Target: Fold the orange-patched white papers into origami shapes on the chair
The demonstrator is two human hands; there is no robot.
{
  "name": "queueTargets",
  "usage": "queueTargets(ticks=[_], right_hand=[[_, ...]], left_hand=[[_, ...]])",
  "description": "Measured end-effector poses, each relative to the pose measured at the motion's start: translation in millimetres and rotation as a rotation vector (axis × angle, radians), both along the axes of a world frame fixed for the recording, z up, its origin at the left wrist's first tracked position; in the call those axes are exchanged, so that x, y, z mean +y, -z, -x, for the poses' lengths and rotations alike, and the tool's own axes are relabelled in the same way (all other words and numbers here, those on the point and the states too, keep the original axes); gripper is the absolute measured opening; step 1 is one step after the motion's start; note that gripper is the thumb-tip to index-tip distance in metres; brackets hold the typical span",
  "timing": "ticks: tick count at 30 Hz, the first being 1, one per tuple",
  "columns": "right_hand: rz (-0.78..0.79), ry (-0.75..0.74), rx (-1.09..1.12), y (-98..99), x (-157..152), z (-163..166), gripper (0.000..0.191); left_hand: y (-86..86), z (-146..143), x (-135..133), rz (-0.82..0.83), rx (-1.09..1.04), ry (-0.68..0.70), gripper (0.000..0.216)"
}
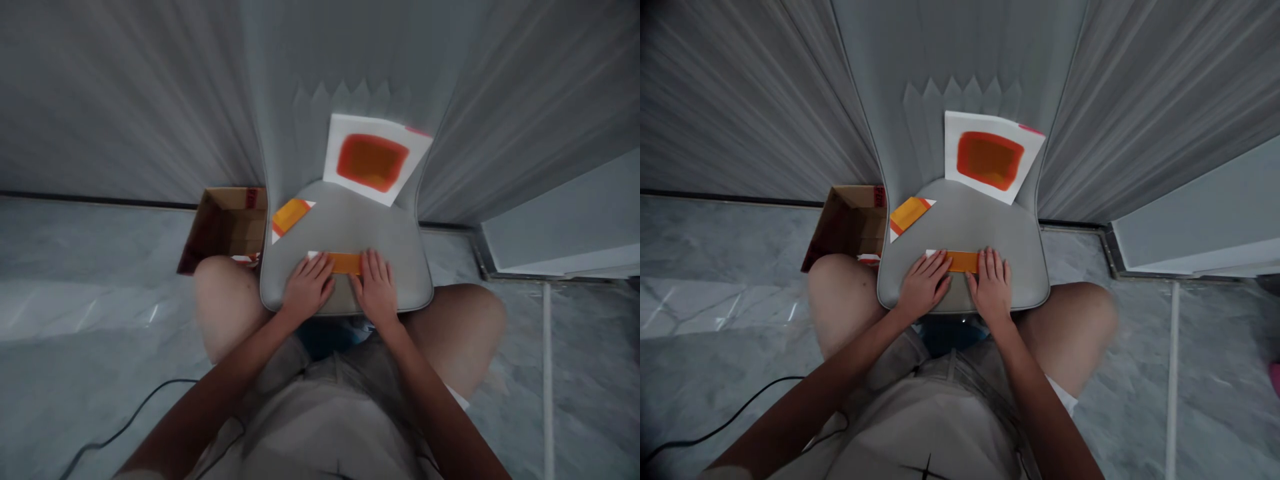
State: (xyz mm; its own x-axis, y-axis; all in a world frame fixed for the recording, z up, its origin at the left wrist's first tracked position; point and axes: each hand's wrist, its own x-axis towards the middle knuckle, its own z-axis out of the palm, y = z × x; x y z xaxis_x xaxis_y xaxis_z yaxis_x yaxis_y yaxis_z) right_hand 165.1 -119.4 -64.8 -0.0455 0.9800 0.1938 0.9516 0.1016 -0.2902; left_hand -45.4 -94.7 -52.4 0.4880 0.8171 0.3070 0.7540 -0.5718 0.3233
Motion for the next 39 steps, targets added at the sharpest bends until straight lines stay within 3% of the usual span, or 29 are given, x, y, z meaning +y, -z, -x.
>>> queueTargets(ticks=[21, 30, 39], right_hand=[[0.008, 0.003, 0.006, -1.1, 0.3, -0.6, 0.072], [0.012, -0.031, -0.051, -5.5, -2.2, -1.6, 0.077], [-0.012, -0.041, -0.083, -1.9, -2.2, -2.8, 0.079]], left_hand=[[-1.0, -0.3, 0.3, 0.017, 0.021, 0.004, 0.052], [-7.2, -0.1, -3.1, 0.021, 0.165, -0.017, 0.054], [-5.8, -2.7, -14.4, 0.041, 0.184, -0.169, 0.067]])
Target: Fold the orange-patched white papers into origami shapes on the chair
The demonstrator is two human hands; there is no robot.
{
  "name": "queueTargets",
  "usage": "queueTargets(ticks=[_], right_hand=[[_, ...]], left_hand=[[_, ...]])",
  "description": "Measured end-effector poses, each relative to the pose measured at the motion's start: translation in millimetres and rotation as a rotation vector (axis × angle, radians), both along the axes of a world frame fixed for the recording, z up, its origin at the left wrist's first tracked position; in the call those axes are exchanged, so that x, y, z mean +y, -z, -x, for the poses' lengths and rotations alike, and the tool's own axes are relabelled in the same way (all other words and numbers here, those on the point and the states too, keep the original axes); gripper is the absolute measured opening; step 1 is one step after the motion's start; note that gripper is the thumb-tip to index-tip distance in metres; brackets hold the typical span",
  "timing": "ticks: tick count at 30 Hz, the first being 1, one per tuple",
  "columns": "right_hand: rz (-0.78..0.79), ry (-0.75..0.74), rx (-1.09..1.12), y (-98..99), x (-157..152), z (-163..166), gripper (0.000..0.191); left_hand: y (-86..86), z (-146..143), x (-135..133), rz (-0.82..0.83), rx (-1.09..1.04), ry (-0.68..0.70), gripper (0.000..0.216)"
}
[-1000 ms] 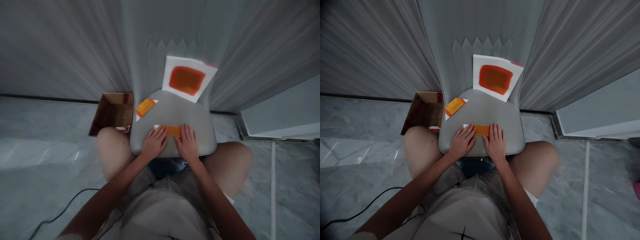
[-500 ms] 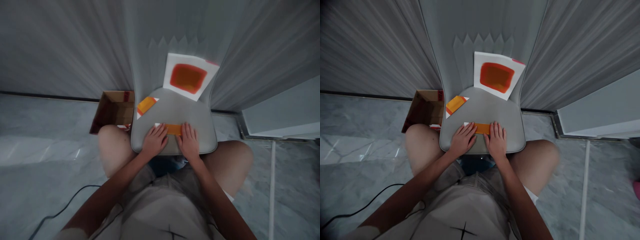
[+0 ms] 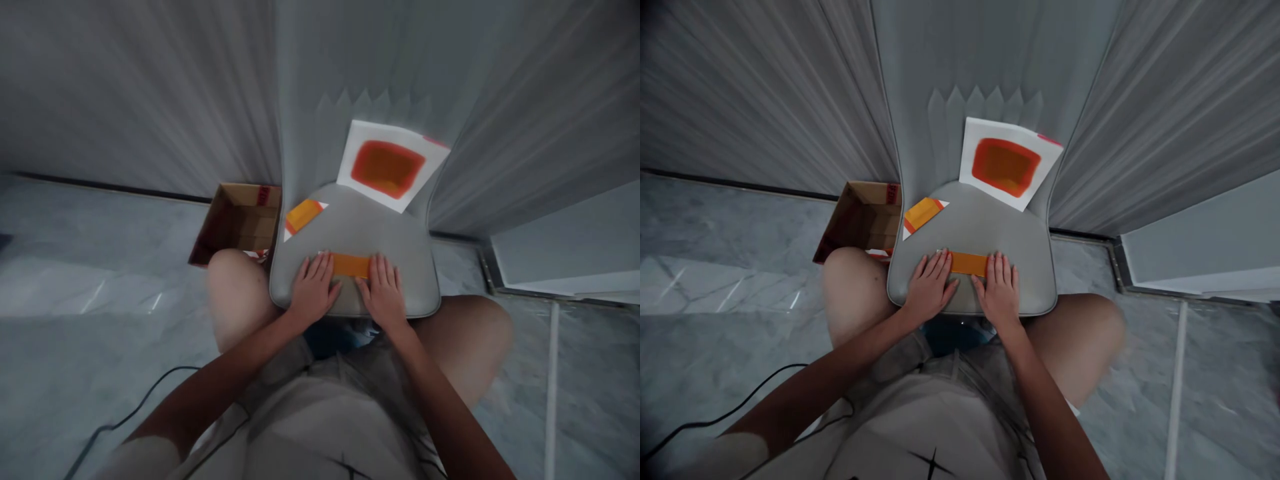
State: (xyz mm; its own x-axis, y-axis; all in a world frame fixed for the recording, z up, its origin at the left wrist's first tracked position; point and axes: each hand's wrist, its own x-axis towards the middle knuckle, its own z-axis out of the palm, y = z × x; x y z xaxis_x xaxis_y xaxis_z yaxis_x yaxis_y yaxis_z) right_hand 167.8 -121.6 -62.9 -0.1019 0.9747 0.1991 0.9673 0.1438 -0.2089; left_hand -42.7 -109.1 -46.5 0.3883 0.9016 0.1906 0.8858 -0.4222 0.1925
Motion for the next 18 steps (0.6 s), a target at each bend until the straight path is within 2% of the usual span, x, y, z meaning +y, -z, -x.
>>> queueTargets(ticks=[10, 14, 18], right_hand=[[-0.039, 0.006, 0.015, 5.6, -0.8, 1.1, 0.078], [-0.034, 0.004, 0.014, 5.2, -0.6, 2.2, 0.077], [-0.028, 0.01, 0.012, 5.4, -0.3, 2.0, 0.077]], left_hand=[[5.8, 0.2, -4.9, -0.09, -0.03, -0.03, 0.07], [4.4, 4.9, -6.5, -0.165, -0.048, 0.077, 0.061], [3.4, 7.0, -6.8, -0.147, -0.041, 0.138, 0.053]])
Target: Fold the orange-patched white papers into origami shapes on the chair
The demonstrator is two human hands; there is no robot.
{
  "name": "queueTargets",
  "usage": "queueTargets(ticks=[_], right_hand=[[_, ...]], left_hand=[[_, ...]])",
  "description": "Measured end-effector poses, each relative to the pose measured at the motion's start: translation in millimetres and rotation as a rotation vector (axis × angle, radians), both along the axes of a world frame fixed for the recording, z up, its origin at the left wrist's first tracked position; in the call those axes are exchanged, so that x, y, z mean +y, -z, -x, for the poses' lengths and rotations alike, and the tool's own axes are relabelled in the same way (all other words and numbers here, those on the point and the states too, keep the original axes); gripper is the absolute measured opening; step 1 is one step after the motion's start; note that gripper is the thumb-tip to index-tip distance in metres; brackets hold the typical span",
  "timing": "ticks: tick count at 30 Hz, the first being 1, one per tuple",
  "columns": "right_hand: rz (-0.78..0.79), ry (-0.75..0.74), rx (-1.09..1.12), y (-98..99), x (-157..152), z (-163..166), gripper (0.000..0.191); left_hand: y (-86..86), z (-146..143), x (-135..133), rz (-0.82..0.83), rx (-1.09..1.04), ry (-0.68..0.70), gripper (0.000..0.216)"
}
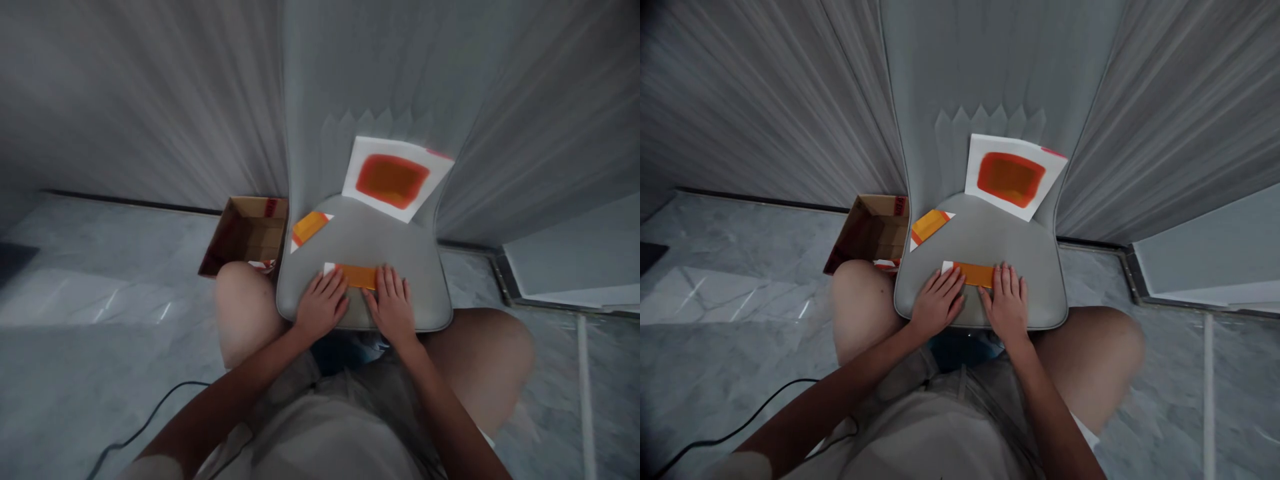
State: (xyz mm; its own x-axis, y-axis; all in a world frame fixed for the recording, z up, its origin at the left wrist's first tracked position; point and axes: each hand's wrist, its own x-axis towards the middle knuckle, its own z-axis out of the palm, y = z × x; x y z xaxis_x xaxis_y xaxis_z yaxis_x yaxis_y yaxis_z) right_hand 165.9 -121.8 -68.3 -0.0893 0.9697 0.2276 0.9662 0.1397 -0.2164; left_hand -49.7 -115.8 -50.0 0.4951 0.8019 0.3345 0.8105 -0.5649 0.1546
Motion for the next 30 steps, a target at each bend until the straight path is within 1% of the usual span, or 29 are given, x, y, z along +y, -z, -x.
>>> queueTargets(ticks=[6, 12, 15, 17, 20, 23, 25, 27, 30], right_hand=[[-0.004, -0.008, 0.021, 1.1, -0.1, -0.3, 0.077], [-0.011, -0.003, 0.037, 2.6, 0.5, -0.5, 0.075], [-0.047, 0.002, 0.064, 2.6, -2.3, -2.5, 0.074], [-0.093, 0.027, 0.08, 0.8, -6.8, -1.2, 0.07], [-0.128, 0.03, 0.091, -3.7, -15.5, 10.1, 0.064], [-0.088, -0.058, 0.086, -6.1, -21.0, 30.4, 0.063], [-0.059, -0.09, 0.084, -5.0, -21.6, 42.8, 0.063], [-0.038, -0.083, 0.093, -2.6, -20.7, 50.5, 0.063], [-0.01, -0.061, 0.107, 0.6, -19.4, 52.6, 0.063]], left_hand=[[0.1, -3.1, -1.6, 0.02, -0.004, -0.041, 0.048], [2.0, -7.1, -3.4, 0.018, -0.025, -0.066, 0.048], [2.6, -7.4, -3.3, 0.025, -0.04, -0.068, 0.048], [2.7, -7.5, -3.1, 0.03, -0.044, -0.071, 0.049], [2.9, -7.2, -3.1, 0.045, -0.031, -0.068, 0.049], [3.2, -6.2, -3.3, 0.071, -0.021, -0.064, 0.051], [3.2, -5.5, -3.6, 0.085, -0.015, -0.06, 0.053], [2.8, -5.3, -4.0, 0.091, -0.008, -0.058, 0.053], [1.9, -5.7, -4.4, 0.094, -0.005, -0.065, 0.052]])
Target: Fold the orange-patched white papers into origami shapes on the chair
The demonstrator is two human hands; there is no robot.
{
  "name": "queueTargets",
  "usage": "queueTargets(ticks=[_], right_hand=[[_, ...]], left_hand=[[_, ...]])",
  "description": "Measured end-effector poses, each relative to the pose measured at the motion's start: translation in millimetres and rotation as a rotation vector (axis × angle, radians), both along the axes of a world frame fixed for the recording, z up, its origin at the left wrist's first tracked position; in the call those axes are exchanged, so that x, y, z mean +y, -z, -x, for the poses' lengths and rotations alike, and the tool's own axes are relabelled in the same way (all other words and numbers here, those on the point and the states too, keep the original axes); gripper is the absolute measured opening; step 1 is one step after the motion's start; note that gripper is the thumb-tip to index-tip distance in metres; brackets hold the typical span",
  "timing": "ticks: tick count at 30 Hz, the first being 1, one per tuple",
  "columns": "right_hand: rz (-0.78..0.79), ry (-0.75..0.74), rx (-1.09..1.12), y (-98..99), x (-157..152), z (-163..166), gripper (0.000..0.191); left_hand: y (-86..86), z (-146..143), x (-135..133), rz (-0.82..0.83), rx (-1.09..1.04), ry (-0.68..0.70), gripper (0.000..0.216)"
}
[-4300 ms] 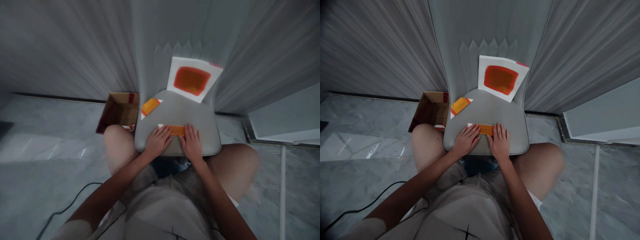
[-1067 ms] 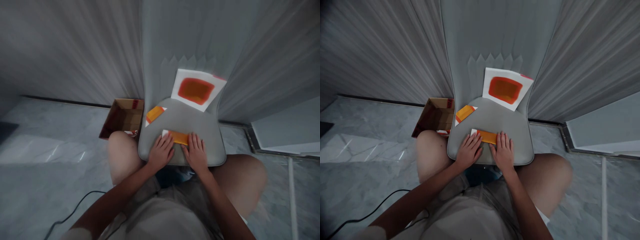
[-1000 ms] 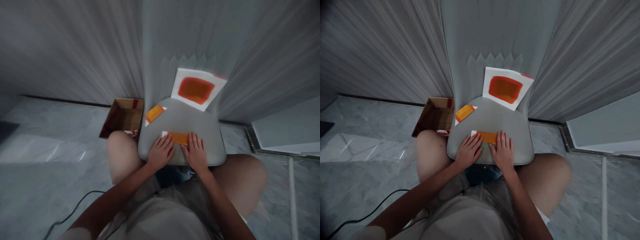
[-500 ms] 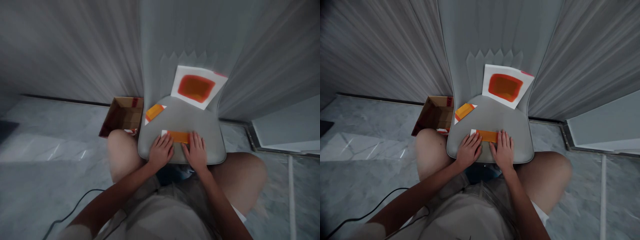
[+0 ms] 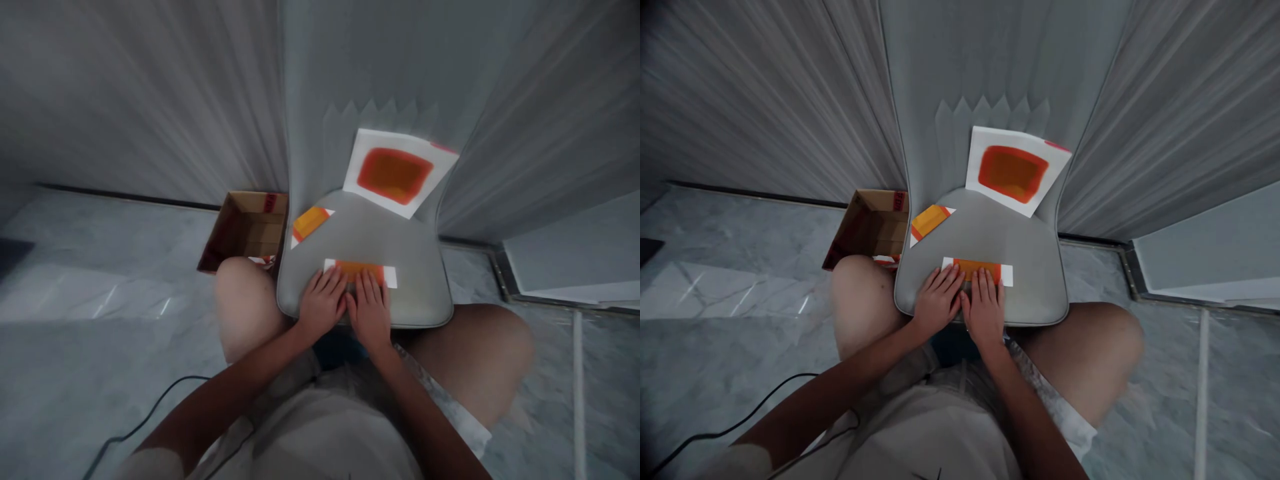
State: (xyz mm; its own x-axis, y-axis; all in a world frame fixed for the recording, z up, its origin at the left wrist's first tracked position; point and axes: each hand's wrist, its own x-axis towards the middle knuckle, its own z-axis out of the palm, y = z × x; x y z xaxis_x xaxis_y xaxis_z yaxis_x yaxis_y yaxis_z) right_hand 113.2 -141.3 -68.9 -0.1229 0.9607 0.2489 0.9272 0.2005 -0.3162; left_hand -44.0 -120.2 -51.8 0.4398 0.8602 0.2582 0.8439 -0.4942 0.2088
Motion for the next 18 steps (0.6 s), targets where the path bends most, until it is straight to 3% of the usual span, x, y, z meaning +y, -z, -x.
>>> queueTargets(ticks=[10, 18], right_hand=[[0.023, -0.013, -0.004, 2.0, -1.0, -4.6, 0.069], [-0.002, 0.14, -0.02, 2.9, -12.3, -29.4, 0.072]], left_hand=[[-1.7, 0.8, 0.8, -0.003, -0.004, 0.006, 0.052], [-1.7, 7.7, 3.4, 0.007, -0.026, 0.016, 0.056]])
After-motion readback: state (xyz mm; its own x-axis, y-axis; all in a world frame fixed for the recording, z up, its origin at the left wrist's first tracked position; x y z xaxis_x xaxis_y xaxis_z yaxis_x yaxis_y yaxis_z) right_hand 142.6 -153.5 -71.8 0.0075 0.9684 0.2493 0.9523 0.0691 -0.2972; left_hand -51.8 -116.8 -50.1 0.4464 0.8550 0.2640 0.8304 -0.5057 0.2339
